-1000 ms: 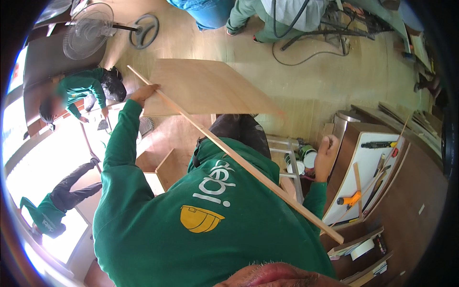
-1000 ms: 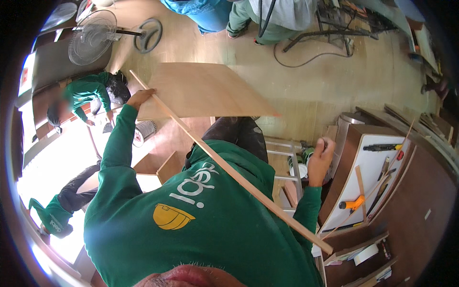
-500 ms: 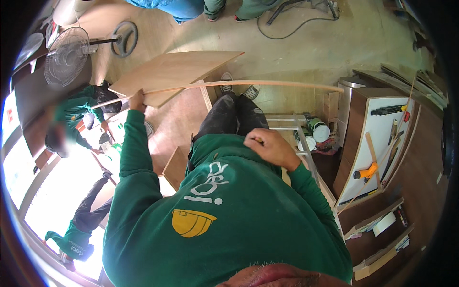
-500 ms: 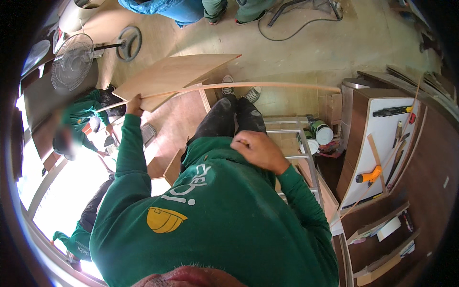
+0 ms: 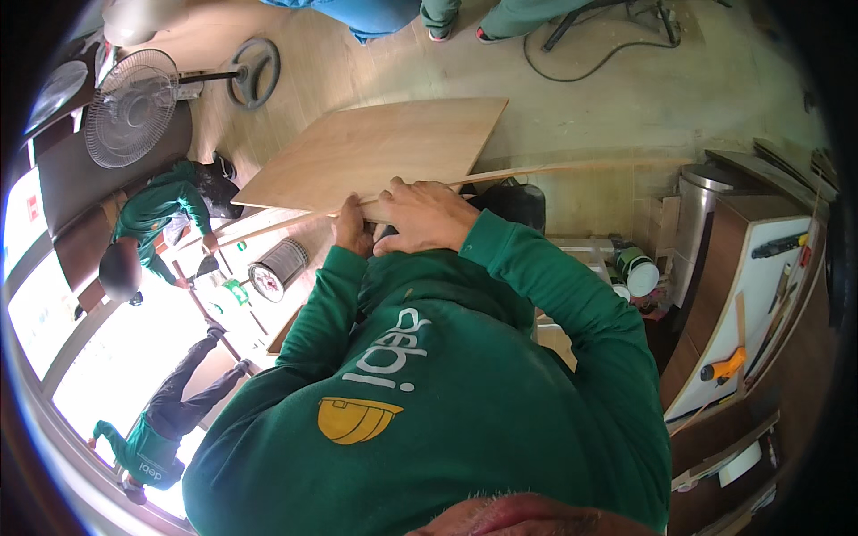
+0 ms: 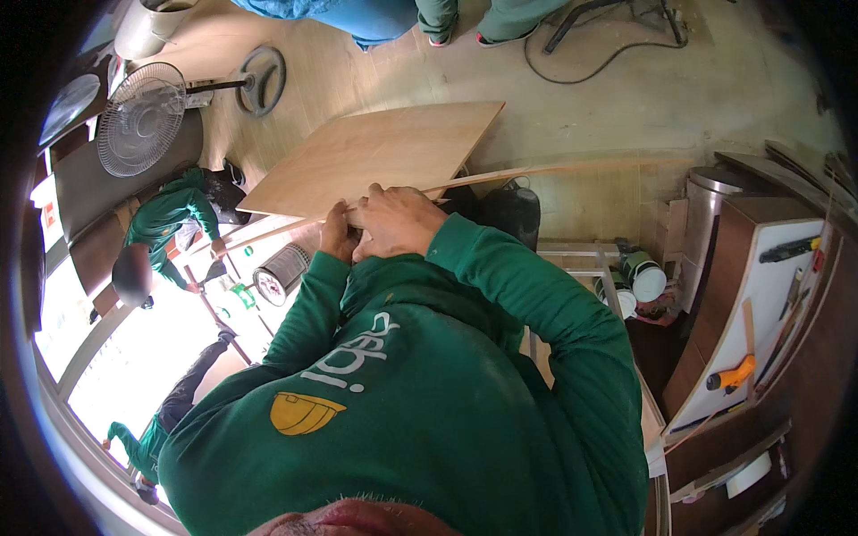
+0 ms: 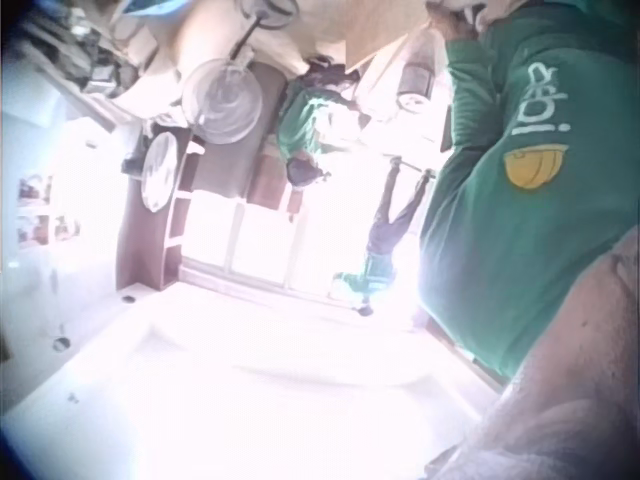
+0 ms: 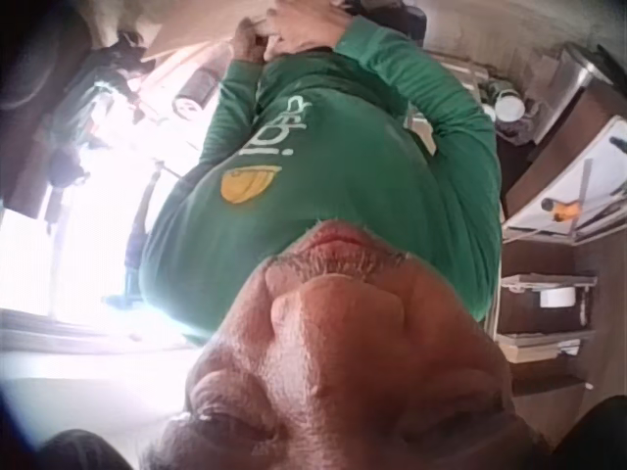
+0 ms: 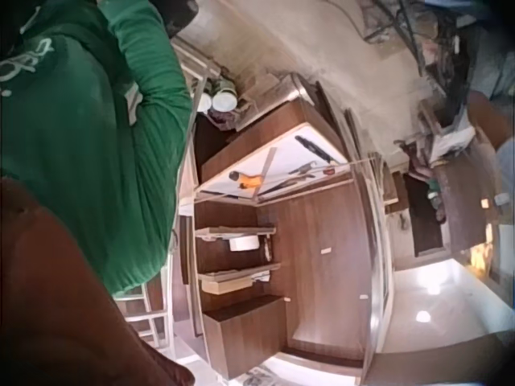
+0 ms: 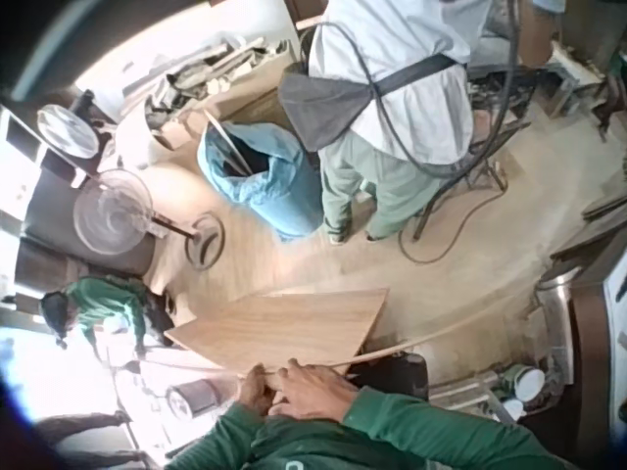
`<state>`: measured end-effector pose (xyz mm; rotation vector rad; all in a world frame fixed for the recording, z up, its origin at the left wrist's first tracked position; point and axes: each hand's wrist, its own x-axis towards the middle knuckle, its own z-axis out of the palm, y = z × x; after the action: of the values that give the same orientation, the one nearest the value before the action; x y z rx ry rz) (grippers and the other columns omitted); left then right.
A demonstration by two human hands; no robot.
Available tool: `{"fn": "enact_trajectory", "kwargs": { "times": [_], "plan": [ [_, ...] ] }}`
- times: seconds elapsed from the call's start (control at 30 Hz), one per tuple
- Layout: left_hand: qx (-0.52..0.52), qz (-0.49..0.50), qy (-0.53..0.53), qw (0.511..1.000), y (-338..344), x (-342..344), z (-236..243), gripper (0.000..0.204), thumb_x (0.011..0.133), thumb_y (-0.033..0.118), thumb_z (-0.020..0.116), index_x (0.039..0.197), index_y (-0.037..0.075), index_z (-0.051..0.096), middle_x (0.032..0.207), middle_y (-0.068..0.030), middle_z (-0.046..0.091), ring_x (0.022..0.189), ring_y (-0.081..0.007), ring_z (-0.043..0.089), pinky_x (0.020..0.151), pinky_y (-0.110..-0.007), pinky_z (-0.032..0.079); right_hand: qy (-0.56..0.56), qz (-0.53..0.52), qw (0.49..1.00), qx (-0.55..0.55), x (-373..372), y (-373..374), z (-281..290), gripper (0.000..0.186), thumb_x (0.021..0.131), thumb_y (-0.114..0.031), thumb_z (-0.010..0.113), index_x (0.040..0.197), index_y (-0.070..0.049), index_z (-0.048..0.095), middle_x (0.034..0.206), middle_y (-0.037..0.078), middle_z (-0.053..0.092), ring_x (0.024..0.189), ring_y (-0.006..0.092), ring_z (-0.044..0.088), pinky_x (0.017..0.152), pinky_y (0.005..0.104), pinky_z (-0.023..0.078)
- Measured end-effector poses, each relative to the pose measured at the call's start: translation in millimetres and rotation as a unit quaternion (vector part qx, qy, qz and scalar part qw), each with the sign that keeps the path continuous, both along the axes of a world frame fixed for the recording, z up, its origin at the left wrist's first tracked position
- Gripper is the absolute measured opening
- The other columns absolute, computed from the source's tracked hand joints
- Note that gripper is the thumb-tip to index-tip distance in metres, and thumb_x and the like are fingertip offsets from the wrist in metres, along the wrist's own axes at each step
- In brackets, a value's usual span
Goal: The person measures and marks a large plywood sheet using a wooden straightedge and a pencil. They then use a hand saw to cut the plywood along the marked line. Finally, the person sands the cut edge of the plywood with a sanding block.
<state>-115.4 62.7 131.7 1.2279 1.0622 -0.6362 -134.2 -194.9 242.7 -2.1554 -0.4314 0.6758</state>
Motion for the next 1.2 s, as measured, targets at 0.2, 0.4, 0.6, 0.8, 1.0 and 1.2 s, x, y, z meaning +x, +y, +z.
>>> {"fn": "enact_trajectory", "kwargs": {
  "times": [0.2,0.4,0.6,0.8,1.0,1.2],
  "plan": [
    [-0.236,-0.010,0.072,0.969,2.4,-13.7,-33.9,0.030,0.116,0.029,0.049,0.120,0.003,0.064,0.104,-0.0097,0.076,0.089,-0.0219,0.076,0.079,-0.036,0.067,-0.161,0.015,0.967,-0.199,-11.8,39.0,-80.2,0.023,0.097,-0.027,0.069,0.116,-0.028,0.083,0.109,0.011,0.075,0.108,0.0276,0.072,0.066,0.0396,0.062],
    [-0.164,0.003,0.116,0.980,-35.6,-20.1,-38.4,0.030,0.115,0.029,0.056,0.128,0.002,0.062,0.112,-0.0117,0.074,0.095,-0.0229,0.076,0.083,-0.036,0.068,-0.210,0.011,0.943,-0.256,-35.9,20.7,-126.9,0.021,0.092,-0.020,0.069,0.109,-0.014,0.079,0.102,0.007,0.069,0.090,0.0213,0.072,0.067,0.0360,0.055],
    [-0.321,-0.029,0.165,0.932,-40.0,-20.6,-50.1,0.045,0.116,0.040,0.054,0.139,0.001,0.056,0.127,-0.0168,0.069,0.110,-0.0282,0.076,0.095,-0.040,0.067,-0.242,0.000,0.900,-0.364,-50.2,27.1,-153.4,0.020,0.091,-0.017,0.068,0.105,-0.004,0.073,0.101,0.007,0.066,0.087,0.0197,0.074,0.077,0.0356,0.053],
    [-0.366,-0.492,0.283,0.738,1.4,-1.4,-0.3,0.063,0.116,0.054,0.048,0.149,0.000,0.050,0.124,-0.0195,0.071,0.115,-0.0362,0.076,0.096,-0.042,0.065,-0.256,0.013,0.917,-0.307,-71.2,27.3,-123.6,0.012,0.096,-0.011,0.062,0.103,-0.004,0.067,0.103,0.010,0.064,0.088,0.0258,0.074,0.079,0.0411,0.057],
    [-0.274,-0.746,-0.093,0.600,51.9,84.2,51.3,0.055,0.118,0.043,0.051,0.153,0.001,0.056,0.127,-0.0139,0.072,0.115,-0.0221,0.074,0.101,-0.036,0.060,-0.202,0.032,0.910,-0.361,-114.6,18.3,-62.8,0.013,0.094,-0.005,0.061,0.107,-0.002,0.064,0.105,0.012,0.060,0.086,0.0304,0.071,0.081,0.0454,0.056],
    [-0.032,-0.809,-0.335,0.482,76.6,146.4,-43.7,0.074,0.115,0.060,0.048,0.155,-0.001,0.056,0.152,-0.0173,0.062,0.145,-0.0279,0.054,0.123,-0.040,0.042,-0.203,0.019,0.883,-0.422,-172.1,9.1,-26.0,0.022,0.090,-0.004,0.063,0.112,-0.001,0.067,0.107,0.011,0.062,0.091,0.0270,0.071,0.083,0.0435,0.055]
  ]
}}
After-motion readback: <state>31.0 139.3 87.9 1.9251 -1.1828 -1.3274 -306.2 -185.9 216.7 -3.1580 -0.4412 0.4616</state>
